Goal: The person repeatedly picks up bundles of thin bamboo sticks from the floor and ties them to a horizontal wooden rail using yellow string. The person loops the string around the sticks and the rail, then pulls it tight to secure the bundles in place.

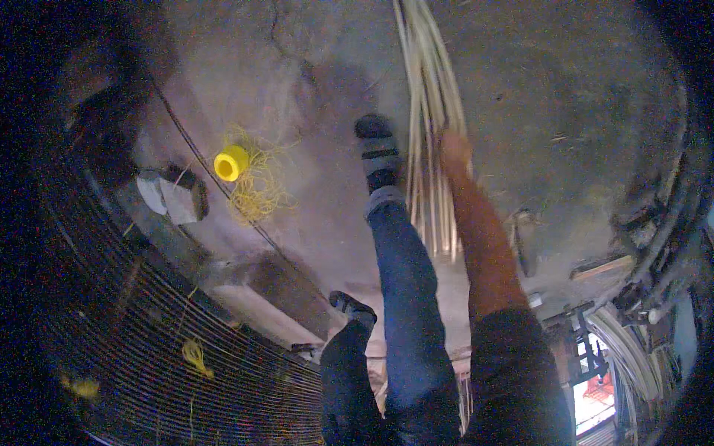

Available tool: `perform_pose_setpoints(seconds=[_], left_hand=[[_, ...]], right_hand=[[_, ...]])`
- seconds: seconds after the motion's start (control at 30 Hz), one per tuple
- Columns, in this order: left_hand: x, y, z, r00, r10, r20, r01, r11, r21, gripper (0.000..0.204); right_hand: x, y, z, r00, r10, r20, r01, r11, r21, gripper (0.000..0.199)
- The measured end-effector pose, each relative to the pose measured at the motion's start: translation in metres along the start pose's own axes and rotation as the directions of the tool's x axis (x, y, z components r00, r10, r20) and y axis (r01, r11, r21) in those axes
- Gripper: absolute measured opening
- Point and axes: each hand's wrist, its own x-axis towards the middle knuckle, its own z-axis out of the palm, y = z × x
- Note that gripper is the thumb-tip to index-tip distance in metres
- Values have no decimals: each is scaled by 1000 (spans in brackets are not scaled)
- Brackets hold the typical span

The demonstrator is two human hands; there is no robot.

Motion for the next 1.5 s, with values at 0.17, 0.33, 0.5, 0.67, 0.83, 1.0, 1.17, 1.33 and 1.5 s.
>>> perform_pose_setpoints(seconds=[0.17,0.33,0.5,0.67,0.83,1.0,1.17,1.33,1.5], left_hand=[[-35,-49,-65,996,89,14,-90,969,228,44],[-152,-57,-61,999,-52,14,44,647,-761,44],[-385,71,-73,655,719,233,241,93,-966,59],[-348,79,-172,889,247,385,421,-115,-900,39],[-209,-83,-135,993,-75,92,99,94,-991,32],[-221,-230,-167,976,-69,207,217,178,-960,35],[-351,-367,-133,931,-219,290,360,438,-824,30],[-464,-423,-122,700,-239,673,659,577,-482,44],[-359,-401,-166,719,-503,480,681,650,-338,46]], right_hand=[[-276,-13,-38,973,202,-114,-110,834,541,22],[-394,-24,-190,913,167,-372,149,712,686,22],[-400,-102,-442,880,47,-473,383,519,764,22],[-516,-155,-565,279,-133,-951,840,514,175,35],[-620,-147,-493,395,-423,-815,887,406,219,44],[-515,8,-267,787,-498,-364,602,748,280,39],[-571,174,-112,939,-329,103,290,915,281,46],[-508,-10,-204,941,-313,127,196,812,549,46],[-424,-93,-254,929,-346,131,193,754,628,46]])
